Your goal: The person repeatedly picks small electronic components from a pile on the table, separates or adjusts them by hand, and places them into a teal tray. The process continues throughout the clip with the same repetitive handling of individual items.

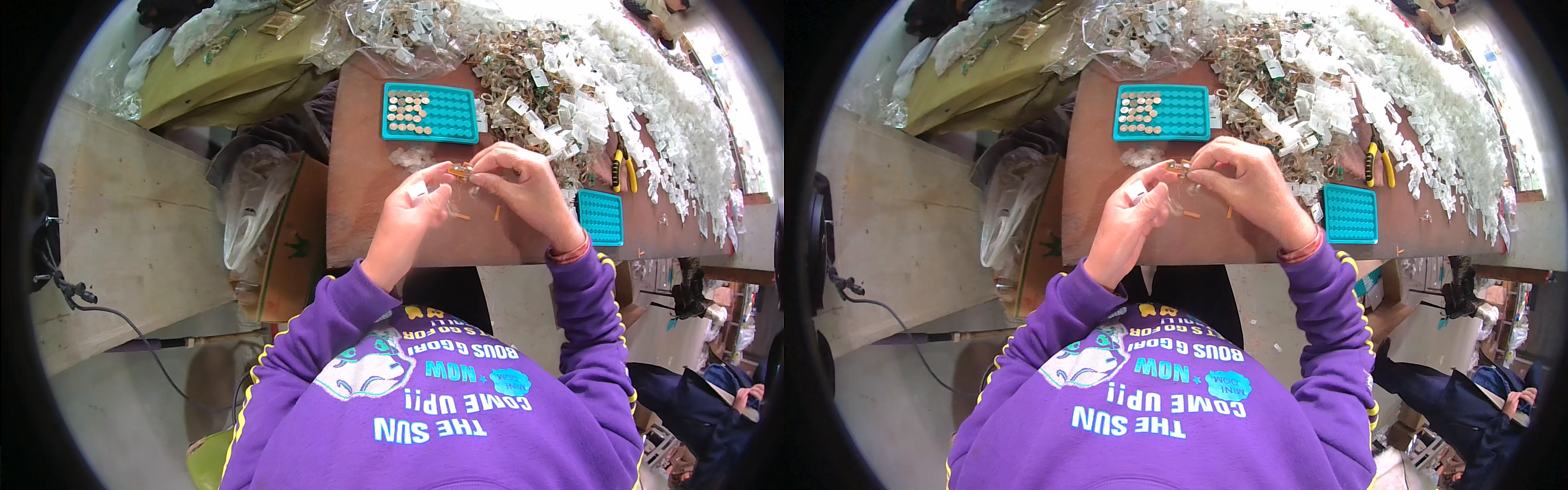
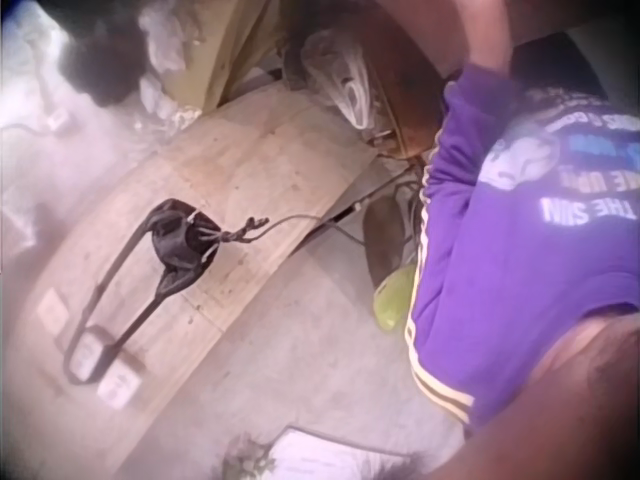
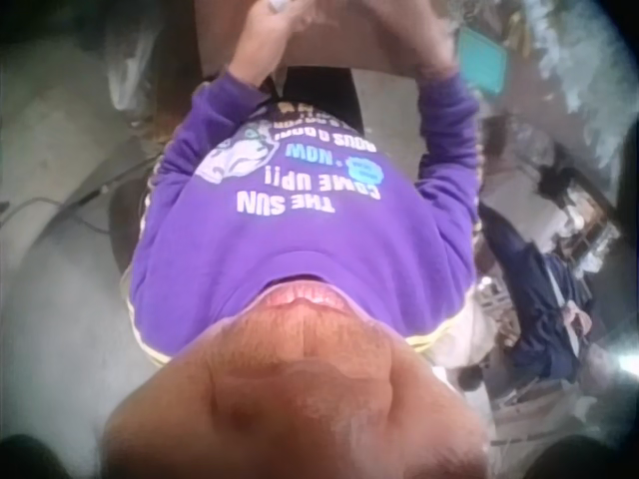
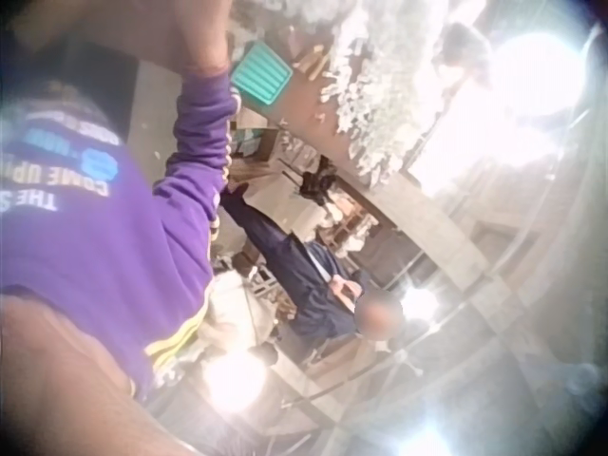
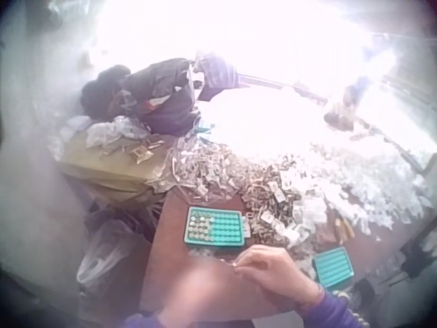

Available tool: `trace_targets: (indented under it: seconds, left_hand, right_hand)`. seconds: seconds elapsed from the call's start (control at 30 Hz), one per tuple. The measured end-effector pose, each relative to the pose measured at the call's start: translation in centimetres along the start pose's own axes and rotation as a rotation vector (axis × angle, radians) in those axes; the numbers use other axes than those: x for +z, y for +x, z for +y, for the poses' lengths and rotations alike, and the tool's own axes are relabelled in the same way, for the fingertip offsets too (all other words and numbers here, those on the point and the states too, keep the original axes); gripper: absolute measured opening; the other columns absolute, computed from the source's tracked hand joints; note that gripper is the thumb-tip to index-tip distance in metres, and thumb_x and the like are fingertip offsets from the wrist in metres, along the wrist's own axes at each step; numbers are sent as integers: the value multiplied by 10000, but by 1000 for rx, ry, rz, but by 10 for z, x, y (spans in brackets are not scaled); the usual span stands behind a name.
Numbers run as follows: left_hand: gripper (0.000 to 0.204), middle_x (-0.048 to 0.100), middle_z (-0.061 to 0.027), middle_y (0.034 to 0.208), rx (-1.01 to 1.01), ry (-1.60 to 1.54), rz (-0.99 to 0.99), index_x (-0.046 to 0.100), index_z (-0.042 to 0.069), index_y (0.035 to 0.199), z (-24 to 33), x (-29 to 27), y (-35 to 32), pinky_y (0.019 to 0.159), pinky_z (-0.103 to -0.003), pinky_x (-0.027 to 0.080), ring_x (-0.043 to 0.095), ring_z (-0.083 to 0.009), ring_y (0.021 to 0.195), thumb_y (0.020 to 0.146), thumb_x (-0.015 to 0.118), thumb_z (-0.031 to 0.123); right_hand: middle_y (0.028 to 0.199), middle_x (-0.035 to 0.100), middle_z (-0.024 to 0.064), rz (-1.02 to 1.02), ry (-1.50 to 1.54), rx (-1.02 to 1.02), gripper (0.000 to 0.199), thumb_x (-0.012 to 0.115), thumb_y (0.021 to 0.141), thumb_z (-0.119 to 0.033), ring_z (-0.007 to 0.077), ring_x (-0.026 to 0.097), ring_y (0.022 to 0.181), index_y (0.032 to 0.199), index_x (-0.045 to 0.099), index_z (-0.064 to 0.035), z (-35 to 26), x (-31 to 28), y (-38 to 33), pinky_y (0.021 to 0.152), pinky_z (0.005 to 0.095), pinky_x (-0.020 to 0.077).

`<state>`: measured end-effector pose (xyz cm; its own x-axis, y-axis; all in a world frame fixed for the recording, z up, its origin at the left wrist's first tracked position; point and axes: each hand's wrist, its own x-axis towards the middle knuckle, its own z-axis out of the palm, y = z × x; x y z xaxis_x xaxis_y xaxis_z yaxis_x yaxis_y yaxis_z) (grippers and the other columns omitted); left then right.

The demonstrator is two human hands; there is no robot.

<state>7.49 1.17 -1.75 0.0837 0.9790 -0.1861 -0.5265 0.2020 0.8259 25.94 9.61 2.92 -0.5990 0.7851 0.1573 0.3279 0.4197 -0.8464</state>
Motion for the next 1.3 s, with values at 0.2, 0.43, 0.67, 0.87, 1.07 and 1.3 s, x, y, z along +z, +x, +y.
trace_targets:
  seconds: [0.2, 0.43, 0.67, 0.87, 1.07, 1.3]
  left_hand:
    - [376, 632, 14, 1034, -71, -198, -23, 541, 4, 1270, -2, -1, 0, 652, -189, 437, 510, -11, 754, 944, 625, 170]
    - [326, 656, 32, 926, -33, -2, 84, 598, 15, 1206, 6, -3, -5, 606, -167, 416, 518, 0, 711, 906, 658, 128]
    - [296, 588, 70, 867, -33, 89, 94, 621, 12, 1194, 17, 1, -12, 581, -151, 341, 441, 14, 683, 914, 643, 105]
    - [279, 557, 80, 803, -144, 14, -17, 623, -4, 1170, 24, -3, -15, 574, -165, 325, 416, 4, 657, 915, 647, 107]
    - [253, 533, 83, 778, -116, 67, -46, 629, 1, 1142, 17, 1, -13, 565, -164, 317, 409, 8, 646, 931, 642, 140]
    - [232, 625, 49, 845, -126, 102, -10, 663, 7, 1074, 15, 2, -11, 615, -170, 392, 502, -4, 698, 902, 681, 163]
  right_hand:
    - [832, 664, -1, 144, 396, 268, 113, 684, 890, -73, 41, 595, 772, 952, 679, 21, 1, 35, -16, 661, 204, 495]
    - [814, 663, 8, 244, 606, 286, 99, 691, 879, -40, 34, 592, 704, 960, 669, 12, -7, 50, -25, 634, 176, 495]
    - [790, 642, 22, 256, 569, 313, 86, 670, 894, -32, 54, 583, 696, 939, 629, 28, -19, 48, -33, 631, 189, 470]
    - [778, 623, -16, 205, -44, 140, 54, 686, 854, -12, 17, 539, 680, 888, 656, 18, -32, 24, -34, 600, 168, 431]
    - [734, 576, -45, 216, 19, 135, 69, 710, 835, -34, -4, 447, 632, 853, 656, 5, -32, 31, -31, 533, 172, 353]
    - [721, 623, 24, 299, 35, 164, 99, 728, 805, -50, 52, 494, 599, 844, 657, 7, -25, 45, -32, 537, 226, 418]
